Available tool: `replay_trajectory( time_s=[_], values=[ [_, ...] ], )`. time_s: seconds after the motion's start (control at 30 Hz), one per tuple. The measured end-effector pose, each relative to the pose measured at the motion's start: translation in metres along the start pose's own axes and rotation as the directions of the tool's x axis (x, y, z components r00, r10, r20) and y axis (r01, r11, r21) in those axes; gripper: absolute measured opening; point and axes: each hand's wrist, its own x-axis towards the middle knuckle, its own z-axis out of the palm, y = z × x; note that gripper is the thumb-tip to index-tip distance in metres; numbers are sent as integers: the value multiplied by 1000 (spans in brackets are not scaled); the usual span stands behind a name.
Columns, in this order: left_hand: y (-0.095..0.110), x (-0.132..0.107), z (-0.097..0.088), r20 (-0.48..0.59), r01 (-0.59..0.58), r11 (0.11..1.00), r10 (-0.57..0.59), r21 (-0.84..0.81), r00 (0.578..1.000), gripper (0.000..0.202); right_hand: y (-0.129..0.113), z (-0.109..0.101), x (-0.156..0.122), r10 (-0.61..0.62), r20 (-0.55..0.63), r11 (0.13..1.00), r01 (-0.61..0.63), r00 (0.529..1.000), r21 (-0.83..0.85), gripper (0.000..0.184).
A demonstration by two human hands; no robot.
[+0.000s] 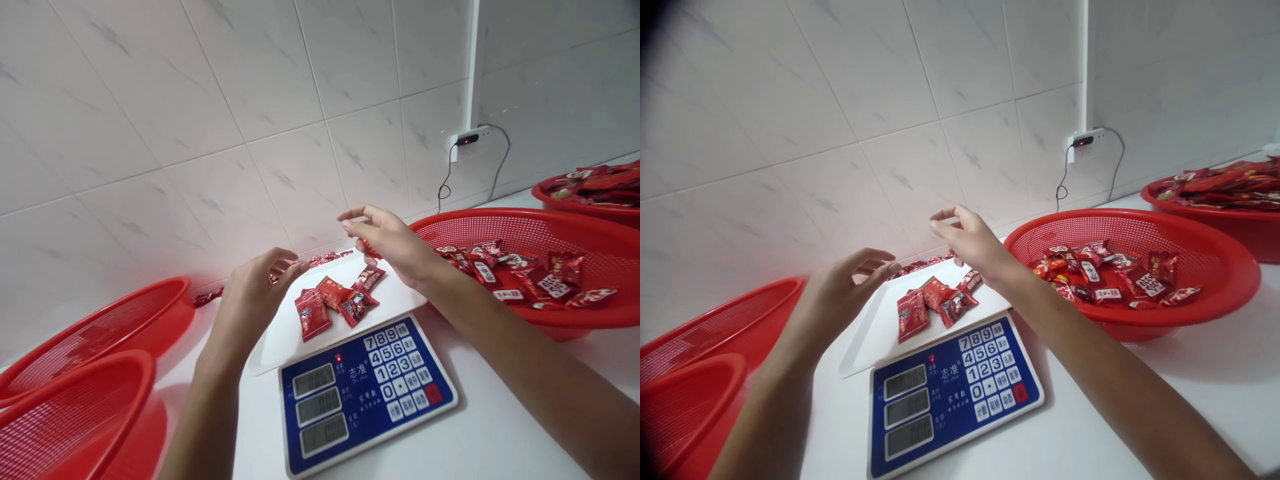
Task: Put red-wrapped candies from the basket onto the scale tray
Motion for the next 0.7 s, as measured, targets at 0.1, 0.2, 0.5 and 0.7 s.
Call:
replay_trajectory(
  time_s=[0.1, 0.2, 0.5, 0.7],
  values=[
    [2, 3, 13, 11, -58, 982, 61, -182, 998, 58, -3, -4, 2, -57, -147, 993, 71, 988, 96, 21],
    [8, 8, 35, 259, -98, 987, 129, -129, 957, 77, -11, -14, 3, -80, -207, 982, 113, 975, 155, 22],
    [17, 4, 86, 485, -208, 971, 127, 117, 865, 73, -44, -56, 1, -243, -396, 944, 310, 886, 114, 23],
    [8, 11, 88, 398, -238, 971, 215, 9, 892, 42, -49, -61, -2, -233, -402, 938, 314, 885, 146, 22]
  ],
)
